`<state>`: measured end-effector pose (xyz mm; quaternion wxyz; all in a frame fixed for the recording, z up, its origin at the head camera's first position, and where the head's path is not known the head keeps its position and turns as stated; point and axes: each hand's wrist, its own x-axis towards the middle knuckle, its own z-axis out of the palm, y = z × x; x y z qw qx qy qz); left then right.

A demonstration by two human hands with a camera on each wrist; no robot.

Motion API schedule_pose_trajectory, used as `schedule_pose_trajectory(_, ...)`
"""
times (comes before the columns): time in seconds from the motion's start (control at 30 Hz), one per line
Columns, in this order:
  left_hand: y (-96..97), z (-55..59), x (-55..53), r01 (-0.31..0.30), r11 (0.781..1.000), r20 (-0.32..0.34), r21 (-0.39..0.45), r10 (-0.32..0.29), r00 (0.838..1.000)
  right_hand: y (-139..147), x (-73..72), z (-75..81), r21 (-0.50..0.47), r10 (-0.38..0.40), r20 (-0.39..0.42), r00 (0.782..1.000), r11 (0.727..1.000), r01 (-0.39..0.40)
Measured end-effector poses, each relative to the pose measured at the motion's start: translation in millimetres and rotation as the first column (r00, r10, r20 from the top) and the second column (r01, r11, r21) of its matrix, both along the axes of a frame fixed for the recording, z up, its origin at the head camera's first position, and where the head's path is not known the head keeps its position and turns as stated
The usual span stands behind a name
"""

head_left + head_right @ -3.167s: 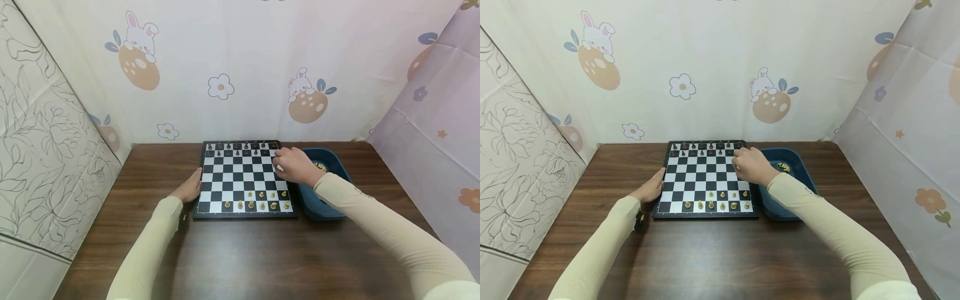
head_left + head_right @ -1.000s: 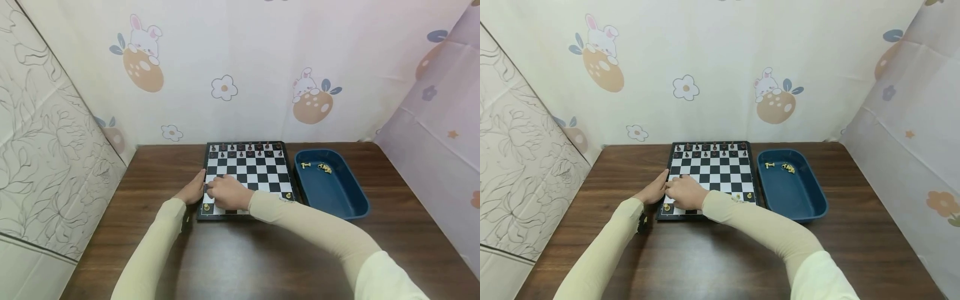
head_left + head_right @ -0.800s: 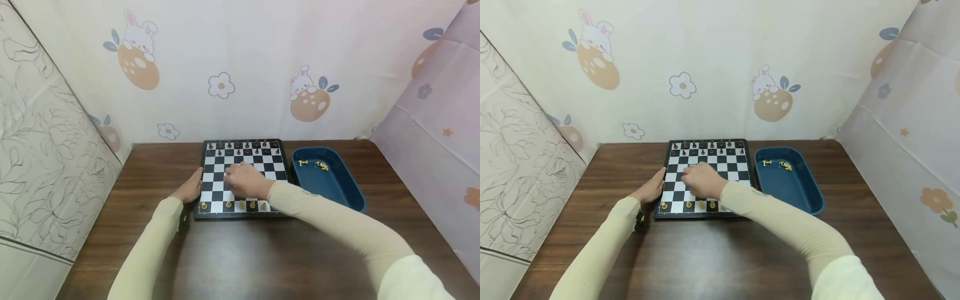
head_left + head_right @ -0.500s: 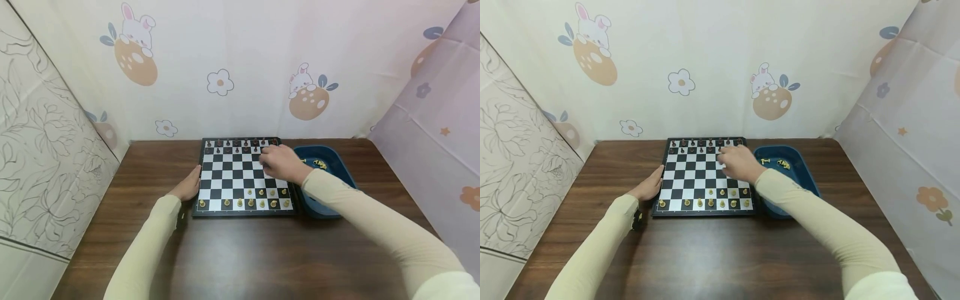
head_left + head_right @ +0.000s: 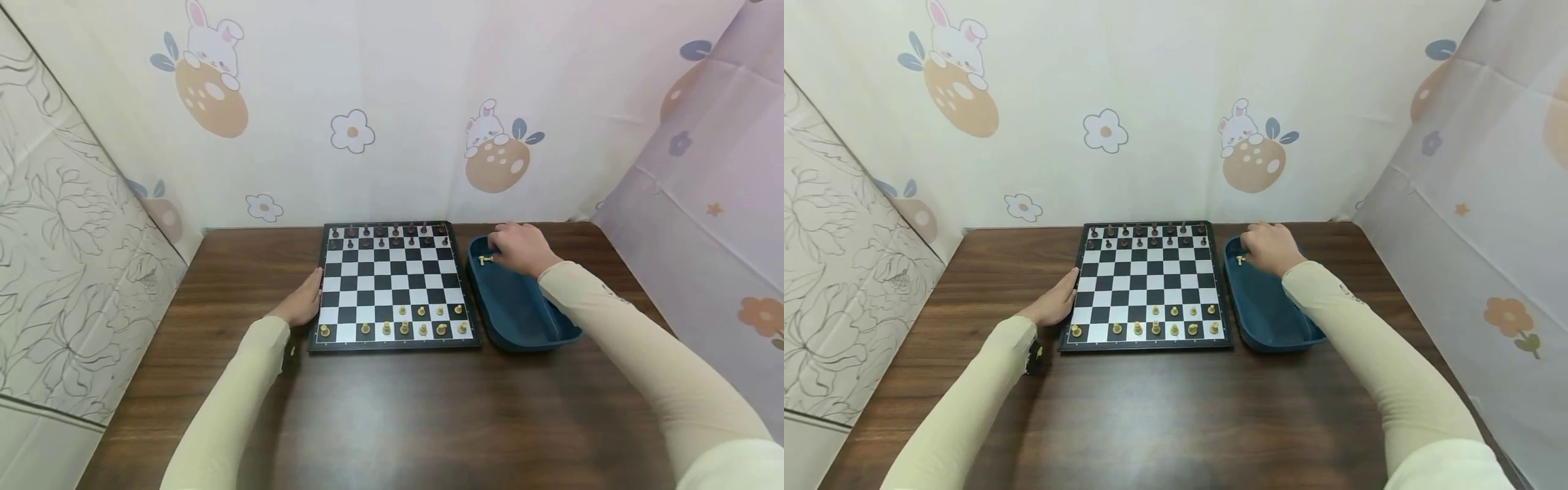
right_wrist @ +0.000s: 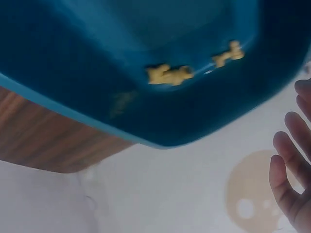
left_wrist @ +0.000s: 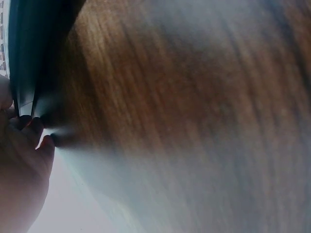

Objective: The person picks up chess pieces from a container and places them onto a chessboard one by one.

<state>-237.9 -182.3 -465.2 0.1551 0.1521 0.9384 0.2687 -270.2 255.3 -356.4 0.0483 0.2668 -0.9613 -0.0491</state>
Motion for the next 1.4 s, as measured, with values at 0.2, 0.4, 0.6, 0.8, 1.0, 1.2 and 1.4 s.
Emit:
schedule_pose_trajectory(0.2, 1.8, 0.2, -0.9, 0.012, 1.000, -0.010, 0.001, -0.012, 1.000, 19.5, -12.3, -15.1, -0.001, -0.066, 0.075, 0.995, 0.998, 0.067)
schedule_pose_trajectory(0.4, 0.9, 1.6, 0.9, -0.013, 1.000, 0.010, -0.017, 0.013, 1.000, 21.4, -24.4, -39.2, 0.033, -0.124, 0.118, 0.985, 0.992, 0.121)
schedule_pose_trajectory(0.6, -2.3, 1.2, 1.8, -0.015, 1.000, 0.001, -0.021, 0.015, 1.000, 13.1, -28.2, -54.6, 0.042, -0.162, 0.141, 0.977, 0.987, 0.157)
schedule_pose_trajectory(0.8, -1.6, -4.5, -0.6, -0.014, 1.000, -0.007, -0.013, 0.014, 1.000, 10.4, -27.5, -63.5, 0.039, -0.198, 0.168, 0.966, 0.980, 0.194)
schedule_pose_trajectory(1.0, -0.7, -4.9, 0.5, -0.023, 1.000, -0.004, 0.001, 0.023, 1.000, 10.5, -27.0, -67.9, 0.041, -0.180, 0.127, 0.975, 0.983, 0.176)
schedule_pose_trajectory(1.2, -0.2, -4.4, 0.6, -0.028, 1.000, 0.006, -0.004, 0.028, 1.000, 12.2, -26.6, -69.9, 0.085, -0.099, 0.031, 0.995, 0.992, 0.096)
schedule_pose_trajectory(1.4, -0.1, -4.0, 1.1, -0.028, 1.000, 0.000, -0.013, 0.028, 1.000, 10.6, -28.6, -70.4, 0.128, -0.049, 0.007, 0.999, 0.991, 0.048)
